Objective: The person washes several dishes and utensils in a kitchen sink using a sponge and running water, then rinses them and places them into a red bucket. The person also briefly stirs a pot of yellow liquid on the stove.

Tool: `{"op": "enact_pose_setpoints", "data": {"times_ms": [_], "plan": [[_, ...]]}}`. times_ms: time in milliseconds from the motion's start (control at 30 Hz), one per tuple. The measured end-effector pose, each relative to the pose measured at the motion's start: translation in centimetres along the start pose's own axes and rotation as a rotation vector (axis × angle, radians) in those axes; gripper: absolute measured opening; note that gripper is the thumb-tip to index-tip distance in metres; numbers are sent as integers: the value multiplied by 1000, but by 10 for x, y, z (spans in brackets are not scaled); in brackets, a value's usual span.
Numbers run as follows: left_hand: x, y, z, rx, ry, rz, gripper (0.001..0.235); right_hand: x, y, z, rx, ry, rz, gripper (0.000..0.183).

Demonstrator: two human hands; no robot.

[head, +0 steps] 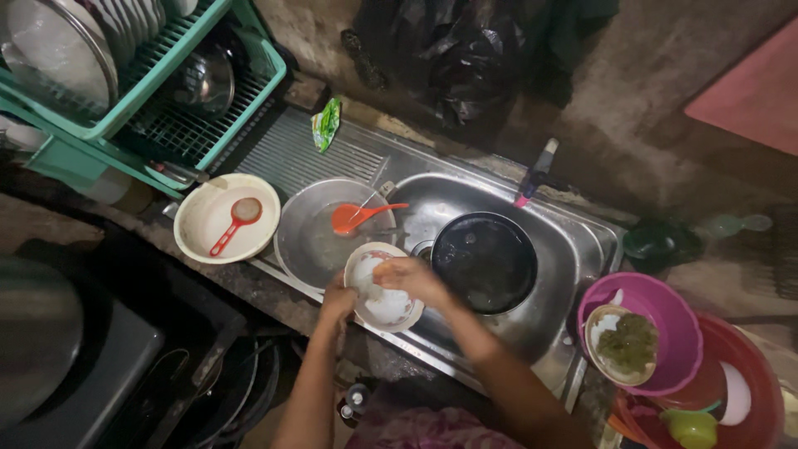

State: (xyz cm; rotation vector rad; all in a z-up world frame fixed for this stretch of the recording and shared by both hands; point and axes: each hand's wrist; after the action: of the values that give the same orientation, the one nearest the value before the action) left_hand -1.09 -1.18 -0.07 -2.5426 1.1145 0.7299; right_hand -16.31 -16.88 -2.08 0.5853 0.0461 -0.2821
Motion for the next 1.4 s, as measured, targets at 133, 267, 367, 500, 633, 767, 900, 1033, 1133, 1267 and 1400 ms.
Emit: {"op": "enact_pose_setpoints", "data": {"times_ms": [133,267,367,500,633,767,900,1033,1133,1267,1400], "plan": [[-15,6,-14,187,177,-6,56,7,27,-11,-976,-52,-211,11],[-30,15,-42,723,215,-137,74,-18,28,-15,-1355,-19,-296,33],[-48,31,-63,975,188,-150,75,-32,22,-19,-1415,129,-255,31],[-69,47,-81,1077,168,-137,88,-45,20,-13,-1652,40,-423,27],[-64,49,-73,875,486,-115,54,-84,19,24,-1691,0,-670,28],[-60,64,-53,242,447,95,70,-151,-8,72,-1562,23,-868,38],[-65,95,-42,-74,56,209,78,-246,-76,81,-2039,-215,-876,14],[-78,135,-34,-97,-68,291,77,-309,-143,64,-1766,134,-1352,26],[-93,158,-31,-189,-66,414,75,-344,-165,50,-1818,128,-1317,29],[-115,179,-40,-325,-151,447,77,-357,-164,36,-1355,250,-1422,44],[-129,189,-53,-328,-148,441,76,-361,-160,45,-1345,75,-1459,34]]}}
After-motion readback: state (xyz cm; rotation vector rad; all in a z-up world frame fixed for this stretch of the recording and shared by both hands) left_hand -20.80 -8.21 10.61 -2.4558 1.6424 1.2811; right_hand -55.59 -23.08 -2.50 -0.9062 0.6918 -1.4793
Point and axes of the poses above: each hand's wrist, its own x-axis towards the middle knuckle, its own y-axis out of the palm, z = x × y, and after that the axes turned 4 degrees about z, right-handed
